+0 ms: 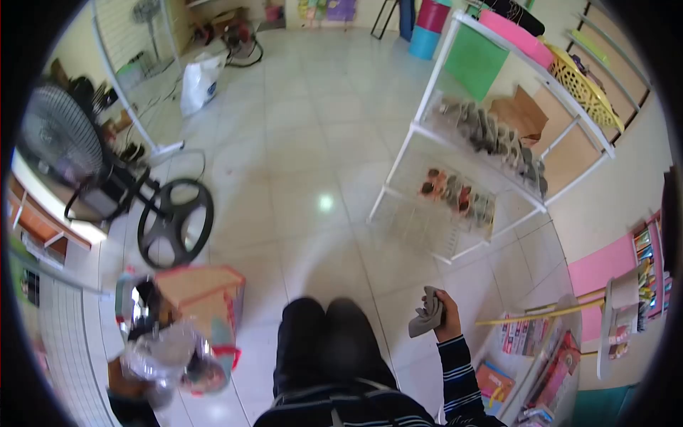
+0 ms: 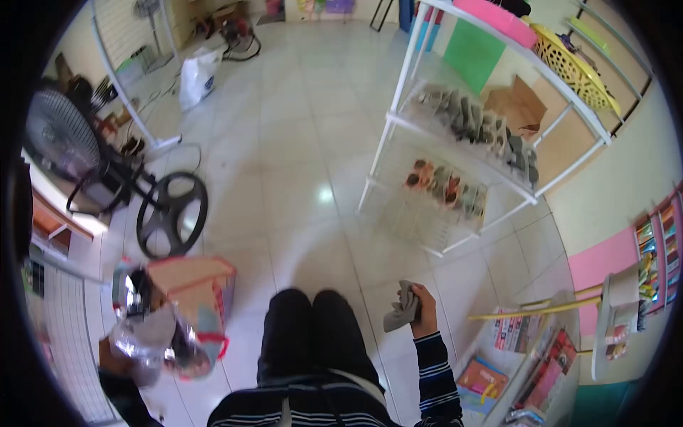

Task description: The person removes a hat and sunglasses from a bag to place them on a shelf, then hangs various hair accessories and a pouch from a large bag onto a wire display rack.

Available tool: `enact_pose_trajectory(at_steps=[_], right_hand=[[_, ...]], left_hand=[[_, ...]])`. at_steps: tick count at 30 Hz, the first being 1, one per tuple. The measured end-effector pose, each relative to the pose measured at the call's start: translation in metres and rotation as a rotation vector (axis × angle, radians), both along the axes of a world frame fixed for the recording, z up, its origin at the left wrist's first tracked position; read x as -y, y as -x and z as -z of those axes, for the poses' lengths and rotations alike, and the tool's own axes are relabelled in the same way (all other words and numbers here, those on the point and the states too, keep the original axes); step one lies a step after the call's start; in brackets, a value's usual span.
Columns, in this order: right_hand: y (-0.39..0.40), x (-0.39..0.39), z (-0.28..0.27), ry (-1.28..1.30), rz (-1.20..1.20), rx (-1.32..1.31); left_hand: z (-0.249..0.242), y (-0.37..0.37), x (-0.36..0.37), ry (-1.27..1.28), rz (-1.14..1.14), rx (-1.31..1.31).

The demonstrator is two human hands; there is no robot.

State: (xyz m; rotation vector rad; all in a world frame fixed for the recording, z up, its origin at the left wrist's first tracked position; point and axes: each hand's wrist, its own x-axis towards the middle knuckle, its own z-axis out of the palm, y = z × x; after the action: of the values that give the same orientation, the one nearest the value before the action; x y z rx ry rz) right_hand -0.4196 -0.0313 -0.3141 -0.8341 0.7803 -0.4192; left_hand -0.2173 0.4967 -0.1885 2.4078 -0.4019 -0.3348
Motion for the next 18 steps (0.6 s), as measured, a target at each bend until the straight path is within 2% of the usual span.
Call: enact_pose_trajectory(at_steps=[3,8,9,10,11,12,13,14,15,18], right_hand=[[-0.081,0.025,-0.009,0.109,-0.049,0.036],[-0.168,0.042,0.027,0.042,-0.112,0.033],[-0.178,0.054,0.034,0.31,-0.067,-0.122],[-0.188,0.066,0.038,0.575,-0.031,-0.277],[-0.197,0.083,0.036,1.015,0.075,-0.566],[-0.203,0.1,0.039,1.232,0.238,-0.726],[-0.205,0.123,0.044,1.367,0.34,-0.766],[-0.207,0.143,0.045,1.43,0.382,-0.773],[-0.21,0.16,0.047,1.475,0.363,-0.892],[-0.213,0.187,0.059,1.486,0.289,-1.123]], left_hand=[[0.028,-0.038,0.066,0.287,-0.029,-0.084],[0.15,-0.068,0.207,1.009,0.014,-0.527],[0.167,-0.066,0.227,1.051,-0.004,-0.594],[0.161,-0.055,0.252,0.98,-0.169,-0.629],[0.156,-0.045,0.278,0.916,-0.336,-0.668],[0.183,-0.039,0.272,0.968,-0.325,-0.821],[0.218,-0.029,0.264,1.018,-0.314,-0.975],[0.23,-0.018,0.268,0.996,-0.362,-1.081],[0.242,-0.007,0.273,0.975,-0.41,-1.184],[0.321,0.037,0.247,0.9,-0.369,-1.223]])
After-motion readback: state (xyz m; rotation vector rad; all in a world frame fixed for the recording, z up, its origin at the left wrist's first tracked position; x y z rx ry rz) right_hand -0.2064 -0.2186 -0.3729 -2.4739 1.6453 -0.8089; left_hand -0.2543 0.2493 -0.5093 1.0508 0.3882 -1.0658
